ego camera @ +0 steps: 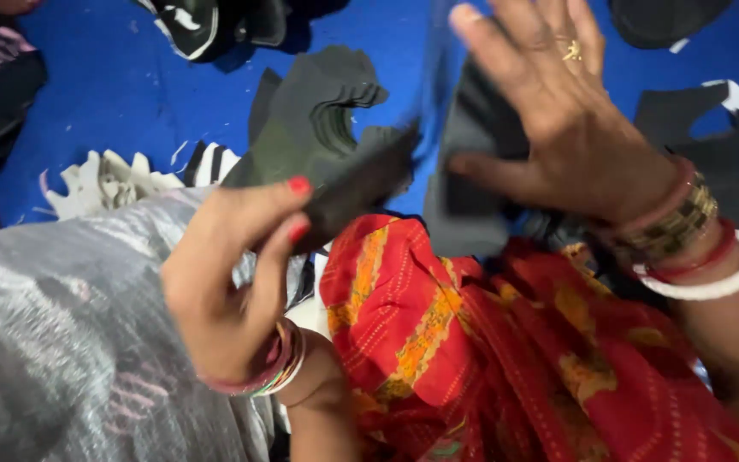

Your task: The person sits on the floor at a blue work table covered with cut foam shoe upper pieces. She picks up dark foam cutouts one at a time, aligns them over a green shoe-shaped base piece, smooths them flat with her palms, and stacks matched pieces into piles, moving finished stacks aside.

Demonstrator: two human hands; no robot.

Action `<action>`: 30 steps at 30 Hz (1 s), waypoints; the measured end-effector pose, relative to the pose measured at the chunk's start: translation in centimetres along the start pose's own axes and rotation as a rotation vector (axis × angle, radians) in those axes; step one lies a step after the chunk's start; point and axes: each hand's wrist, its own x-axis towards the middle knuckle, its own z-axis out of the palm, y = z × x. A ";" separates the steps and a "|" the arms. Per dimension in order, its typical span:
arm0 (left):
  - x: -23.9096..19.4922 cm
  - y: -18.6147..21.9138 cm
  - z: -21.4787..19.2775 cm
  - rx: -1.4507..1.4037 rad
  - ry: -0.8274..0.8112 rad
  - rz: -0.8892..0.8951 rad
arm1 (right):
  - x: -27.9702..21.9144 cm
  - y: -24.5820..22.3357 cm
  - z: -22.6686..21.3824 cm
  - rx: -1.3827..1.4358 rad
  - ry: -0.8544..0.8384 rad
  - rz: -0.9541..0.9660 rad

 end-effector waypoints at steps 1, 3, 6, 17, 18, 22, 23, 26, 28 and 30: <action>0.8 1.1 -0.3 -0.094 -0.069 0.079 | 0.6 -2.4 -2.2 -0.038 0.006 -0.087; 1.8 2.4 1.6 -0.039 0.023 0.019 | -0.8 -2.4 -3.7 -0.040 -0.027 -0.005; 4.6 -2.2 6.6 -0.357 0.052 -0.076 | -3.9 0.5 -3.9 0.068 -0.055 0.203; -3.2 -4.7 24.5 0.247 -0.430 -0.207 | -11.6 15.4 7.4 -0.100 0.064 0.673; -3.2 -4.2 24.4 0.265 -0.466 -0.302 | -11.5 15.5 7.6 -0.079 0.081 0.673; -2.7 -4.4 23.8 0.032 -0.507 -0.449 | -11.1 13.7 8.0 -0.174 0.135 0.613; -2.9 -5.0 23.9 0.025 -0.519 -0.442 | -11.2 13.2 7.7 -0.180 0.138 0.628; -3.4 -6.6 24.1 -0.091 -0.498 -0.343 | -12.9 12.9 6.9 -0.354 0.180 0.607; -3.6 -7.2 23.8 -0.214 -0.446 -0.245 | -15.9 14.7 6.5 -0.320 0.302 0.642; -3.7 -7.5 23.4 -0.246 -0.443 -0.205 | -22.5 18.6 5.9 -0.379 0.284 0.766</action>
